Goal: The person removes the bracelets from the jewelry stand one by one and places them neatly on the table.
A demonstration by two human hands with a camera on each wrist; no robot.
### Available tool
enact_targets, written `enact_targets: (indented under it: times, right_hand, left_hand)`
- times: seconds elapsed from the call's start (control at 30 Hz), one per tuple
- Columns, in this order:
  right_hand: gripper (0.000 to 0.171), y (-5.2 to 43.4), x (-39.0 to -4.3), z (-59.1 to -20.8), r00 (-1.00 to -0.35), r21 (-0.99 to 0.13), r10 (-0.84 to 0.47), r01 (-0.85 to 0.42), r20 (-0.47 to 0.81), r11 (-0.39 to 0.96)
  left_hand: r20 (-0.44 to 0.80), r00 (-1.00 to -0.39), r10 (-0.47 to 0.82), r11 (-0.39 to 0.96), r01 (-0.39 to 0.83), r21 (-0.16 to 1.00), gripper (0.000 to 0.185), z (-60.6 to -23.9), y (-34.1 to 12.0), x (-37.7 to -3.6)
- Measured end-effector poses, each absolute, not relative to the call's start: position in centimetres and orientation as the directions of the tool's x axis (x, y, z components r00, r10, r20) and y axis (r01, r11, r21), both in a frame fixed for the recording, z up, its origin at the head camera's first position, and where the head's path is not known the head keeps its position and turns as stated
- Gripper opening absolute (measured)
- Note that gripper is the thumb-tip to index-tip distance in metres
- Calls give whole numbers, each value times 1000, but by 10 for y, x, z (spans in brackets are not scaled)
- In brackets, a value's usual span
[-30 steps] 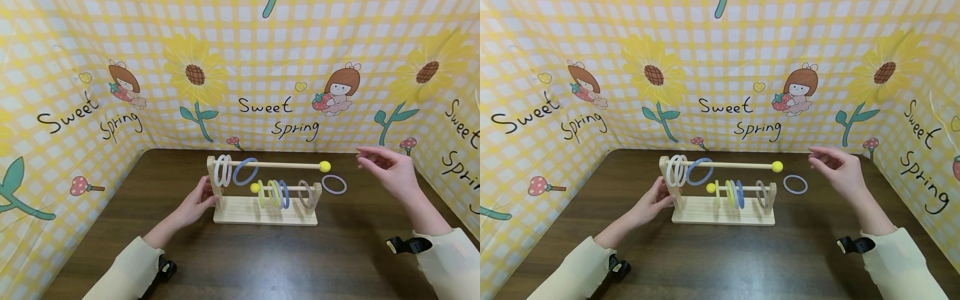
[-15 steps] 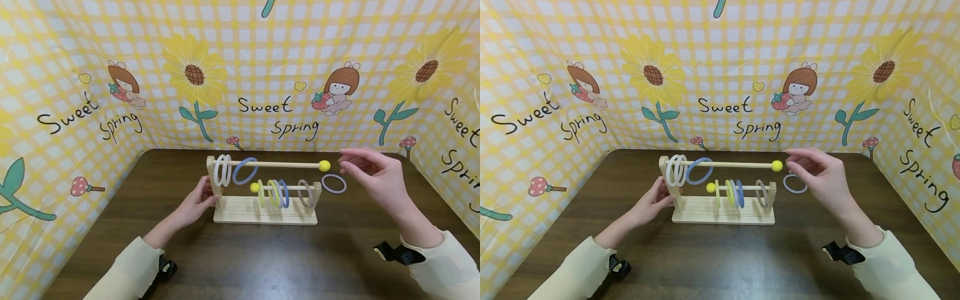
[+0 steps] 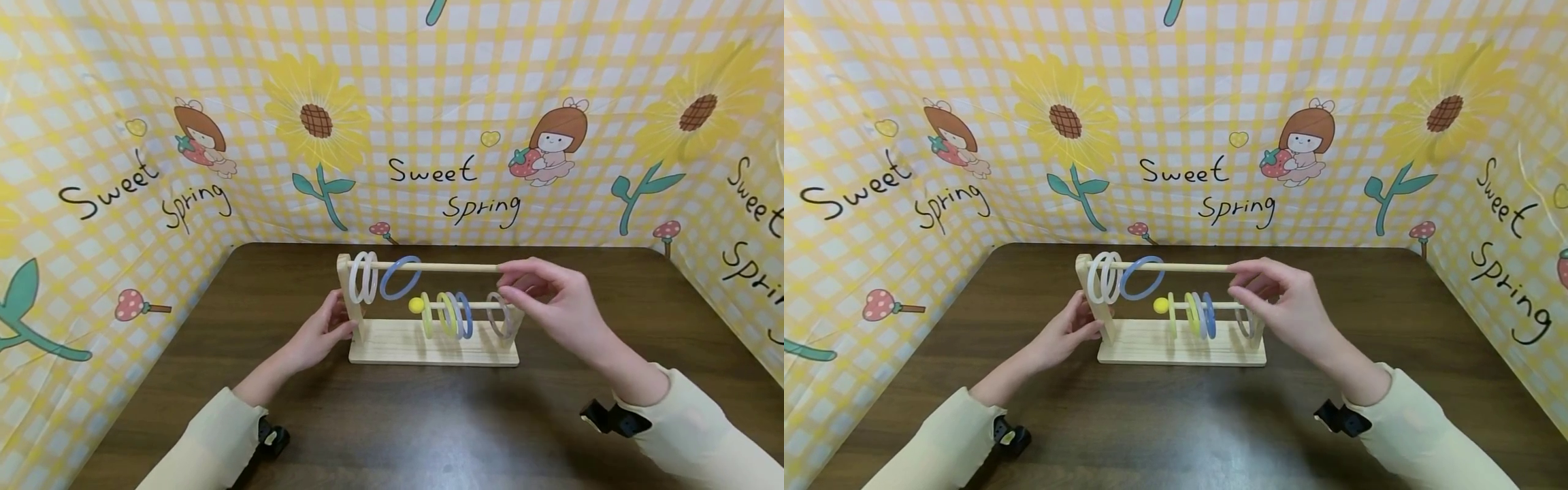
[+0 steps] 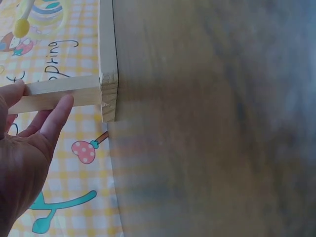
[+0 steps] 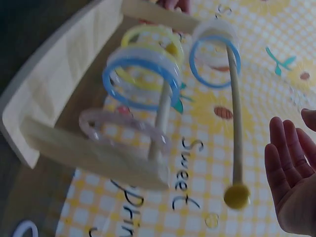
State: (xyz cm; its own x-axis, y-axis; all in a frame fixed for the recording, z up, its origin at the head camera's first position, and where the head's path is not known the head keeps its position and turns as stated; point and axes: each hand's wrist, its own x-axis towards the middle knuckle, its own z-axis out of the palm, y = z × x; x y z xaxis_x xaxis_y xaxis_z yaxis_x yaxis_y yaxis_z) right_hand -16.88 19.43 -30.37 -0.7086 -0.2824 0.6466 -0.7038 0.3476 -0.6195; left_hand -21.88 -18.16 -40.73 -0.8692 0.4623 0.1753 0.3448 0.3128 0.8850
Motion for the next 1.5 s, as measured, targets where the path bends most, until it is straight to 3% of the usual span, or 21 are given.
enact_targets:
  times: [0.67,1.5]
  right_hand:
    - [28,125,-174,-327,-728,-686,-397,-675,559,270]
    - [31,78,-201,-342,-788,-754,-450,-579,420,311]
  left_hand:
    - [164,-868,469,311,336,889,44,-407,-183,-218]
    - [168,-861,481,304,343,889,44,-405,-182,-217]
